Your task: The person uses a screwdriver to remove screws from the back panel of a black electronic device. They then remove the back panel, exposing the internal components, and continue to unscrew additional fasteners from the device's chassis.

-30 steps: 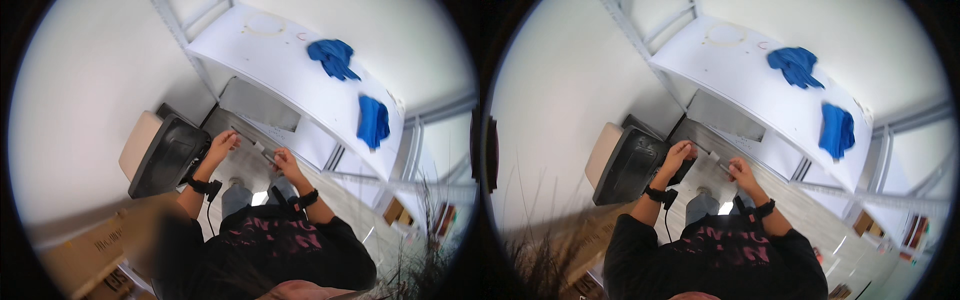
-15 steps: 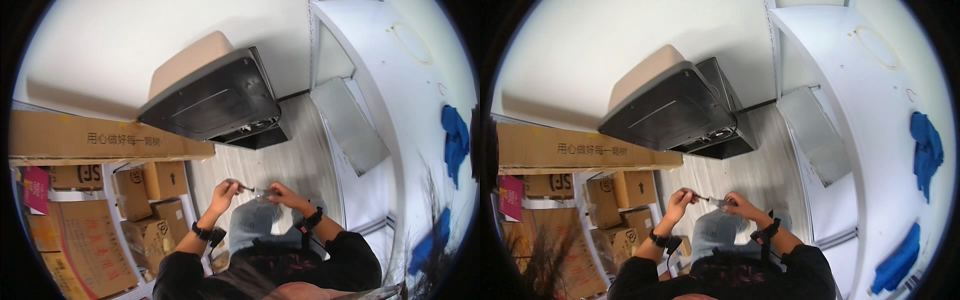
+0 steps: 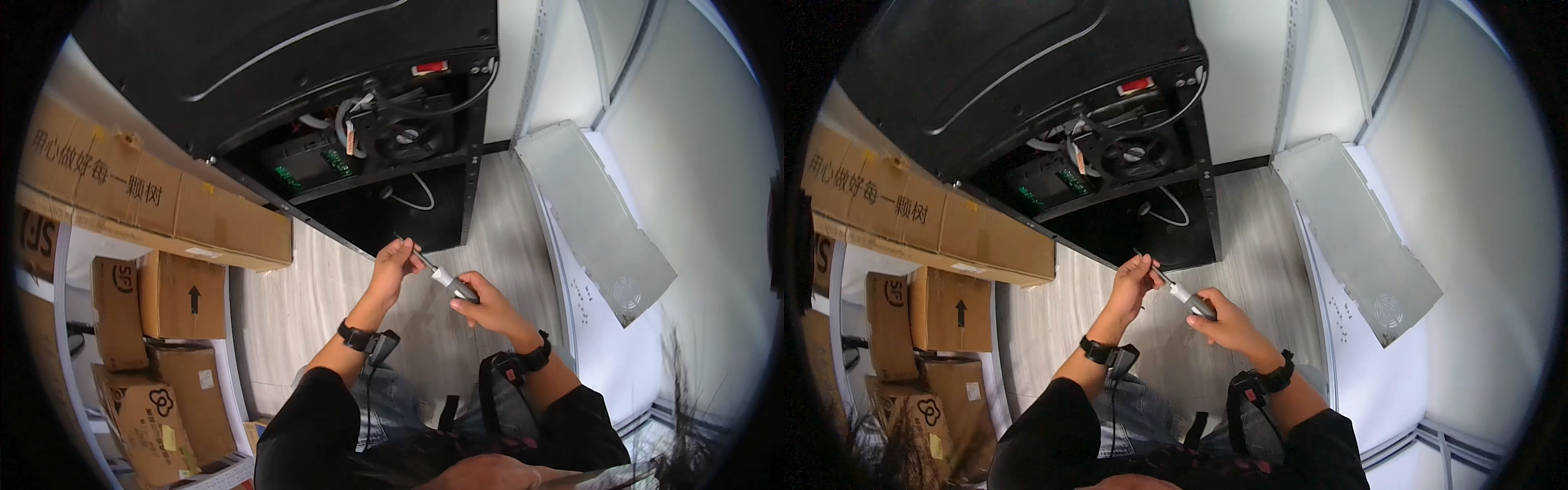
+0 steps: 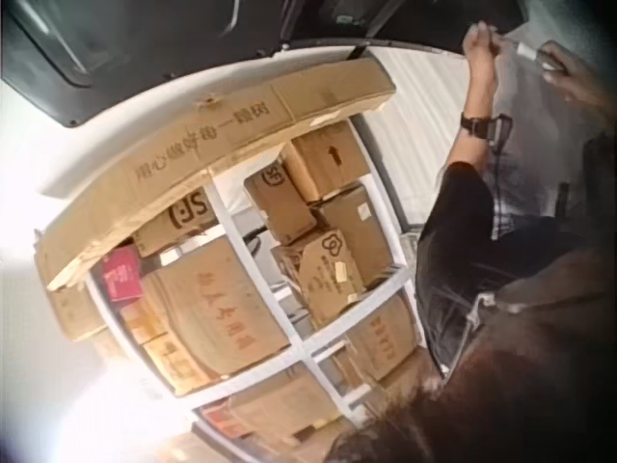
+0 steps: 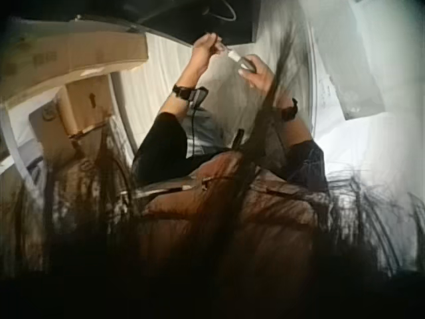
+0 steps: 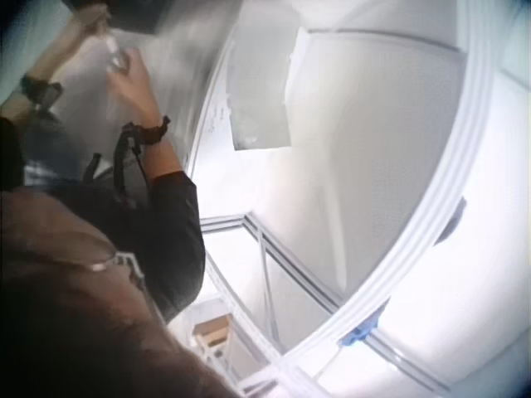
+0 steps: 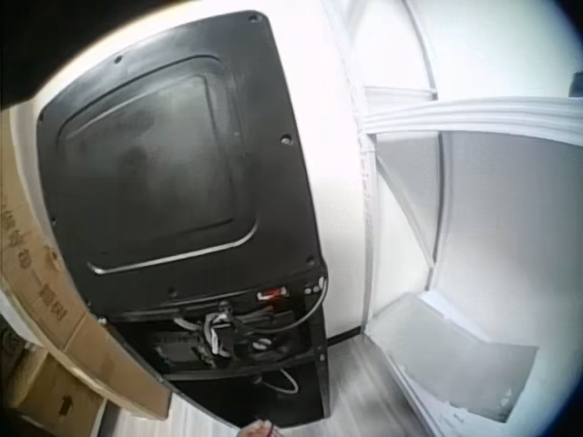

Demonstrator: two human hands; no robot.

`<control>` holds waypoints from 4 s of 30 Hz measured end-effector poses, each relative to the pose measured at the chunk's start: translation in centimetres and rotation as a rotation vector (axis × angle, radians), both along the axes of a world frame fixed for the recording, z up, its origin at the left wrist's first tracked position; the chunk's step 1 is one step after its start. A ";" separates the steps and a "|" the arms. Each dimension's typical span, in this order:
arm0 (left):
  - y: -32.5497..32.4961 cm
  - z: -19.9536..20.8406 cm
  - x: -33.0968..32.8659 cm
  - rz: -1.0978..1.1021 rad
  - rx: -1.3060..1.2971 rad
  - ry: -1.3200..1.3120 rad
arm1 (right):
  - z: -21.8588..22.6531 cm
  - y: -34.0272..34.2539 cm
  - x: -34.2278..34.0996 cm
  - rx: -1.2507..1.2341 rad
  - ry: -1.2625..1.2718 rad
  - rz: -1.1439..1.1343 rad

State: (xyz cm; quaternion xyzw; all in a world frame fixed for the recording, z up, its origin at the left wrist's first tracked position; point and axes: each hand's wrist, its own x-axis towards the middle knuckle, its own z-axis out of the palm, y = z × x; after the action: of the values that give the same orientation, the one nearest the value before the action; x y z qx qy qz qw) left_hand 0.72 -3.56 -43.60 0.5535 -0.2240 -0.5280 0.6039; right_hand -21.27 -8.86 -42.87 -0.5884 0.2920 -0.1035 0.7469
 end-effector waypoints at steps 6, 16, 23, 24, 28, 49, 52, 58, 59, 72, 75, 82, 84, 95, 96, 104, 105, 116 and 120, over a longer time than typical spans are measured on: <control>-1.2 -0.7 -3.4 -0.051 -0.027 0.071 | -2.9 1.2 -0.3 0.108 -0.038 -0.126; -3.7 -0.4 -11.5 -0.191 -0.154 0.157 | 2.9 -1.1 -4.5 0.149 -0.173 -0.518; -8.7 4.8 -19.3 -0.804 -0.246 0.055 | 7.2 -6.1 -16.7 -0.168 0.084 -0.830; -9.5 5.0 -20.4 -0.884 -0.254 0.005 | 8.6 -6.4 -19.0 -0.129 0.044 -0.872; -11.0 2.9 -25.2 -1.045 -0.171 -0.020 | 8.3 -4.9 -28.1 -0.323 0.104 -1.154; -14.8 -21.8 -38.8 -0.917 -0.219 -1.092 | -21.1 2.0 -36.6 0.417 0.113 -1.565; -16.1 -21.7 -41.3 -0.960 -0.071 -1.226 | -21.2 1.6 -35.9 0.428 0.045 -1.597; -16.6 -21.6 -43.5 -0.986 0.012 -1.371 | -20.9 2.1 -36.1 0.485 -0.118 -1.636; -16.7 -21.7 -43.7 -0.975 0.043 -1.376 | -20.8 2.0 -36.1 0.494 -0.134 -1.642; -13.3 -19.8 -40.7 -1.081 -0.180 -0.777 | -18.5 4.0 -37.2 -0.043 0.109 -1.600; -12.7 -19.1 -38.6 -1.028 0.064 -0.097 | -14.9 3.3 -36.7 -0.147 0.149 -1.453; -11.0 -15.4 -35.9 -0.897 0.212 0.673 | -11.1 -2.1 -30.8 -0.213 0.476 -0.980; -10.6 -16.5 -34.4 -0.883 0.164 0.728 | -12.1 -3.1 -28.4 -0.211 0.348 -1.037; -8.7 -14.5 -28.9 -0.555 0.230 0.513 | -13.7 -3.2 -21.5 -0.394 0.161 -0.962; -8.6 -14.5 -28.5 -0.532 0.224 0.498 | -13.4 -3.1 -21.2 -0.407 0.183 -0.903; -8.1 -14.3 -27.8 -0.557 0.159 0.405 | -13.9 -2.4 -20.8 -0.253 0.009 -0.937; -8.1 -14.3 -28.0 -0.564 0.163 0.401 | -14.1 -2.3 -21.1 -0.212 -0.048 -0.944; -8.9 -12.9 -32.0 -0.626 0.100 0.268 | -12.5 -2.2 -24.8 -0.150 -0.248 -1.104; -9.5 -13.2 -33.5 -0.653 0.027 0.167 | -11.4 -1.3 -30.8 -0.079 -0.265 -1.411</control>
State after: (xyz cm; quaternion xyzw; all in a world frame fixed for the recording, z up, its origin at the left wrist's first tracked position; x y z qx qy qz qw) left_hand -32.77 -13.11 -56.78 0.4154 -0.3320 -0.7401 0.4117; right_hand -52.03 -10.21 -54.30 -0.2686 0.5055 -0.6425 0.5094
